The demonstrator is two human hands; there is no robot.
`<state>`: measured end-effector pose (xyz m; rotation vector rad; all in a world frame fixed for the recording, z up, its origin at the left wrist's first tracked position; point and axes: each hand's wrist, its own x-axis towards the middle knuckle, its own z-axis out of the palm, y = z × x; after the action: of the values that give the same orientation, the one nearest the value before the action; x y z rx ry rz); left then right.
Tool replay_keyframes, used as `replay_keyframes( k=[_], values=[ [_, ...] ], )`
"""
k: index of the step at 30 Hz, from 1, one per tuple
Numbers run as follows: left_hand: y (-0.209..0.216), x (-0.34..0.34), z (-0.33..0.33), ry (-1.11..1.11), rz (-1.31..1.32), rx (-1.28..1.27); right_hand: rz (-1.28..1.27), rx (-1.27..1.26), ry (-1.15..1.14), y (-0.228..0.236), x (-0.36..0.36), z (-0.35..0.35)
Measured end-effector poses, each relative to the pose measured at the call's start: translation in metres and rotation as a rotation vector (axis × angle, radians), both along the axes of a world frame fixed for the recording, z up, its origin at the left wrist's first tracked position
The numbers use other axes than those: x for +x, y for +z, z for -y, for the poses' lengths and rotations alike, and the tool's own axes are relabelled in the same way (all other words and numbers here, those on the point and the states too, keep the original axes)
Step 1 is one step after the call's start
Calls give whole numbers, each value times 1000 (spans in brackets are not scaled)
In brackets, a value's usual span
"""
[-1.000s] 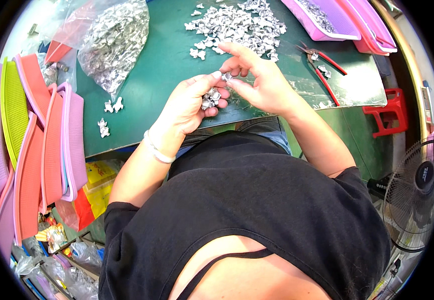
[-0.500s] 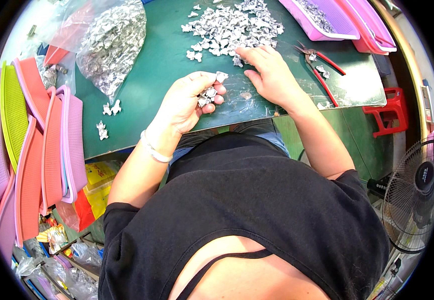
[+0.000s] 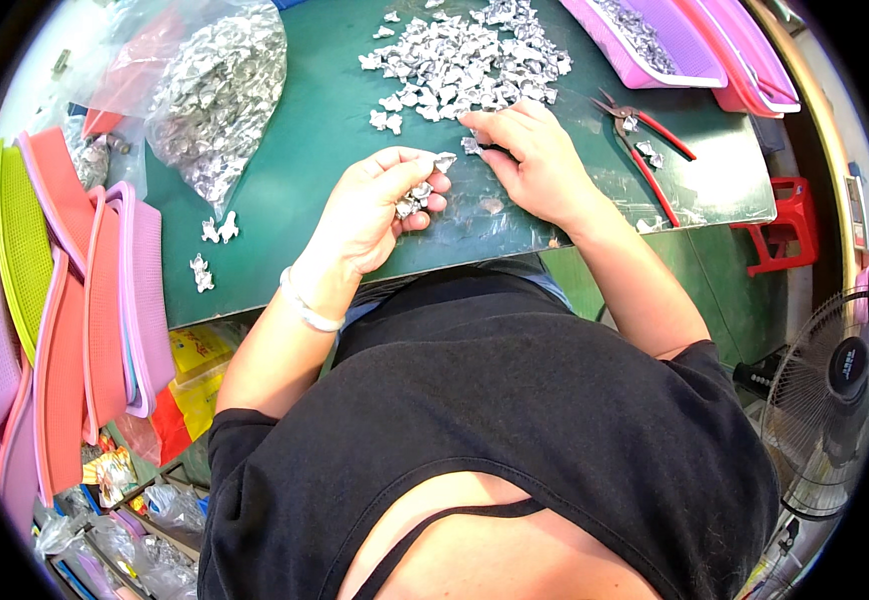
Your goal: The person repeatedly picks small silver metal pieces from a green table and joins them by hand. The person handles the pieces one at a time, connecting them and placing the assembled units back on the table. No tools are used; the work is performed entirely by hand.
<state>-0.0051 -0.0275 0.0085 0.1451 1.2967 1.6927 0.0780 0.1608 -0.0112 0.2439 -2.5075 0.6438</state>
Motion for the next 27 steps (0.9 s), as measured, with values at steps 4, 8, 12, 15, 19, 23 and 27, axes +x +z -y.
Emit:
replay_keyframes(
  k=[4, 8, 12, 15, 19, 23, 27],
  values=[
    [-1, -1, -3, 0, -23, -12, -34, 29, -8, 2, 1, 1],
    [-2, -2, -5, -1, -26, -5, -38, 15, 2, -1, -1, 1],
    [-3, -3, -4, 8, 4, -7, 6, -3, -12, -2, 0, 2],
    [-2, -7, -4, 17, 22, -11, 5, -8, -12, -1, -2, 1],
    [-7, -10, -2, 19, 87, 72, -2, 0, -10, -3, -2, -1],
    [-9, -13, -1, 21, 134, 90, 12, -1, -10, -1, 0, 0],
    [-11, -15, 2, 35, 212, 213, 6, 24, -10, 1, -1, 2]
  ],
)
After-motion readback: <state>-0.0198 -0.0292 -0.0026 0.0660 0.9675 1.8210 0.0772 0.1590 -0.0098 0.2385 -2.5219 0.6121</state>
